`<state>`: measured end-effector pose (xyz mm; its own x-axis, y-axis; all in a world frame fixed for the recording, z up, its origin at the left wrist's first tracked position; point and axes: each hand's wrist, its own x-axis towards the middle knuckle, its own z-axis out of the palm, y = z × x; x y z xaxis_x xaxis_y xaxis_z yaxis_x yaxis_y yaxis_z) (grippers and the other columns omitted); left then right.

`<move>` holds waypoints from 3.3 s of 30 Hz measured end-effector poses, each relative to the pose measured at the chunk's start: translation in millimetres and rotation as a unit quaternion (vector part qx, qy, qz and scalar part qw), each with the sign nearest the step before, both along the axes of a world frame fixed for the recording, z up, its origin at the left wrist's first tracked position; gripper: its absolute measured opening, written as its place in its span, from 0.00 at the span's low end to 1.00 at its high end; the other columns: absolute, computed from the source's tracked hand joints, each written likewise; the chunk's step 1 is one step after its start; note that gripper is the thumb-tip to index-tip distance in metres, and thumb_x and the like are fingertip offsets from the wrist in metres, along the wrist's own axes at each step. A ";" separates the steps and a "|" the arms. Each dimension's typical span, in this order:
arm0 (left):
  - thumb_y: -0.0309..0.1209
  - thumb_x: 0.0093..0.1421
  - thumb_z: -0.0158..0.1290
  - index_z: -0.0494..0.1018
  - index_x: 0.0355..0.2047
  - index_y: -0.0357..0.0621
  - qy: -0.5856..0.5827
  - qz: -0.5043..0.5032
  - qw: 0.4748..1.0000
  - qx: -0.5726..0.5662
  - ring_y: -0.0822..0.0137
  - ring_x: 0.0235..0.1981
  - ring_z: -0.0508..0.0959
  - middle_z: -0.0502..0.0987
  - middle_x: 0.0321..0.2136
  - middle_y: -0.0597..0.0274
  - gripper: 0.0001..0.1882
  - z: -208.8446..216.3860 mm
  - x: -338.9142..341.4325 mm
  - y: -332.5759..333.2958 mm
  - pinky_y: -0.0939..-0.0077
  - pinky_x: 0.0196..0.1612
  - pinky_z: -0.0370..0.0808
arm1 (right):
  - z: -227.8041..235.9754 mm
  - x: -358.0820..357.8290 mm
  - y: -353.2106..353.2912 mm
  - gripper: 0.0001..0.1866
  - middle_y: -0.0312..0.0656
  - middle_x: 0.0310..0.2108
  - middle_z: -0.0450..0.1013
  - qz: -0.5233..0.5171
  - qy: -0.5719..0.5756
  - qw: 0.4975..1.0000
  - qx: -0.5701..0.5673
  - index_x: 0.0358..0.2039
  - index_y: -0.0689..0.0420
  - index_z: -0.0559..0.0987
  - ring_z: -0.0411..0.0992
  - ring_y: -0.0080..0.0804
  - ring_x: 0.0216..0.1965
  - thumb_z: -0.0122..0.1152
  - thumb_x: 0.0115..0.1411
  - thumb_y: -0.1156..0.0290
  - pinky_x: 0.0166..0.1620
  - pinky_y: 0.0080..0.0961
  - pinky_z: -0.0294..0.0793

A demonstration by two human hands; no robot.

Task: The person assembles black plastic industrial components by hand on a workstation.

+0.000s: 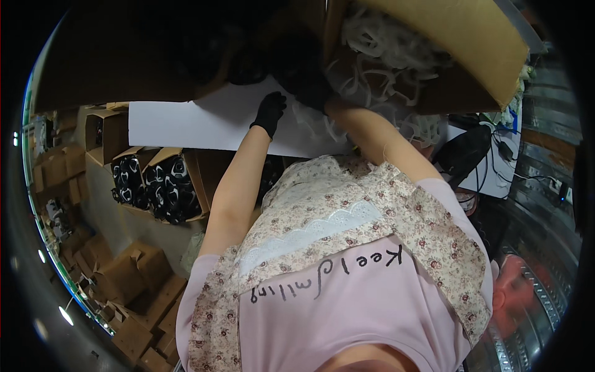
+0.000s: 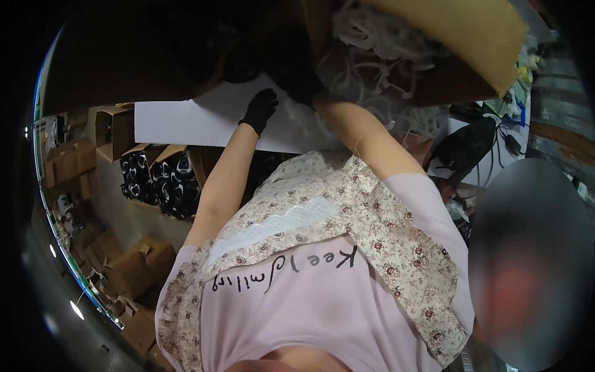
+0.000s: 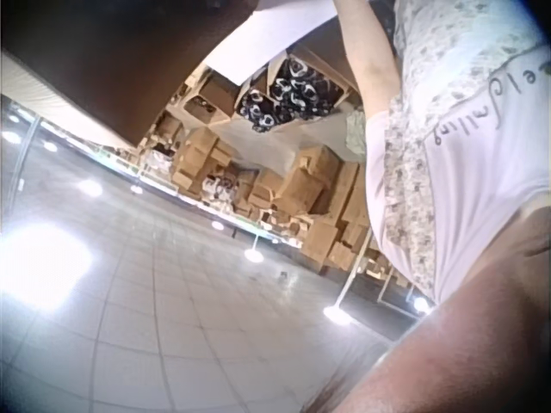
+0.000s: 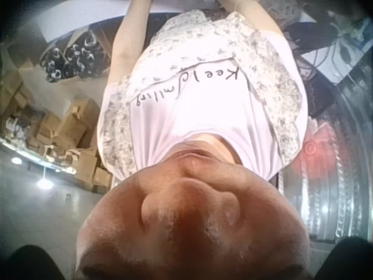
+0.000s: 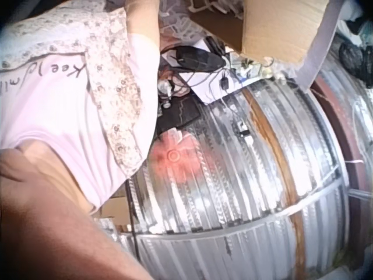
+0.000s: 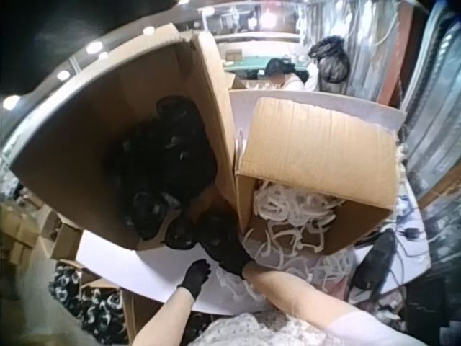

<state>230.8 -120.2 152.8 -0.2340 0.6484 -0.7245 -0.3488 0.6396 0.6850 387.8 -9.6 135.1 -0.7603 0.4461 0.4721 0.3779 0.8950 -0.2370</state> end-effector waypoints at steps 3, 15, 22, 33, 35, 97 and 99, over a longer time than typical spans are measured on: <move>0.38 0.62 0.50 0.67 0.58 0.47 -0.018 0.040 0.998 0.035 0.61 0.49 0.75 0.74 0.52 0.59 0.23 4.7 -19.7 -15.3 0.66 0.54 0.67 | 20.4 -23.6 -4.2 0.29 0.55 0.55 0.67 -0.016 -0.137 0.990 0.017 0.62 0.56 0.67 0.65 0.57 0.55 0.54 0.58 0.69 0.63 0.47 0.59; 0.39 0.67 0.51 0.64 0.59 0.40 -0.308 0.106 0.917 0.229 0.66 0.52 0.73 0.72 0.52 0.59 0.25 68.0 1.1 -24.3 0.72 0.54 0.71 | 73.6 28.1 6.6 0.20 0.44 0.49 0.73 0.038 0.164 0.868 -0.466 0.58 0.57 0.69 0.73 0.32 0.48 0.53 0.66 0.72 0.49 0.25 0.74; 0.31 0.64 0.50 0.65 0.61 0.39 0.066 -0.021 0.983 0.169 0.69 0.46 0.75 0.74 0.51 0.55 0.25 82.7 -28.1 -74.4 0.79 0.46 0.73 | 37.9 84.7 -21.4 0.08 0.44 0.41 0.76 -0.015 0.018 0.989 -0.149 0.36 0.54 0.80 0.74 0.43 0.43 0.55 0.57 0.69 0.43 0.35 0.76; 0.44 0.51 0.62 0.68 0.57 0.42 0.521 -0.459 0.710 0.121 0.53 0.54 0.73 0.72 0.54 0.48 0.35 22.0 -83.7 -77.6 0.63 0.57 0.69 | 34.6 20.2 -37.5 0.16 0.39 0.44 0.73 0.032 -0.135 0.984 -0.116 0.44 0.48 0.80 0.73 0.38 0.44 0.59 0.54 0.66 0.47 0.37 0.73; 0.48 0.52 0.62 0.69 0.56 0.42 0.611 -0.221 0.743 0.162 0.49 0.54 0.71 0.72 0.52 0.47 0.36 45.1 -66.4 -66.0 0.58 0.57 0.68 | 24.6 14.5 -29.3 0.16 0.39 0.45 0.73 0.049 -0.134 0.981 -0.134 0.44 0.49 0.80 0.73 0.39 0.45 0.60 0.54 0.66 0.48 0.37 0.73; 0.32 0.55 0.63 0.72 0.51 0.40 0.146 -0.251 0.922 0.256 0.71 0.41 0.77 0.78 0.41 0.60 0.24 173.1 28.5 -56.5 0.76 0.43 0.75 | 164.2 71.3 -94.2 0.18 0.41 0.43 0.74 -0.048 0.302 0.716 -0.627 0.49 0.62 0.72 0.74 0.28 0.43 0.59 0.62 0.67 0.45 0.24 0.75; 0.33 0.56 0.63 0.70 0.53 0.40 0.172 -0.155 0.937 0.261 0.71 0.44 0.76 0.77 0.43 0.59 0.26 168.0 36.4 -58.0 0.75 0.44 0.75 | 150.9 70.1 -97.7 0.18 0.41 0.42 0.74 -0.072 0.367 0.677 -0.634 0.50 0.61 0.71 0.73 0.27 0.43 0.58 0.62 0.67 0.45 0.24 0.75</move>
<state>267.3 -178.2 320.8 -0.1377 0.9690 -0.2052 0.0972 0.2194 0.9708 457.8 -107.4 286.0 -0.4329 0.8917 -0.1322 -0.1968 -0.2366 -0.9515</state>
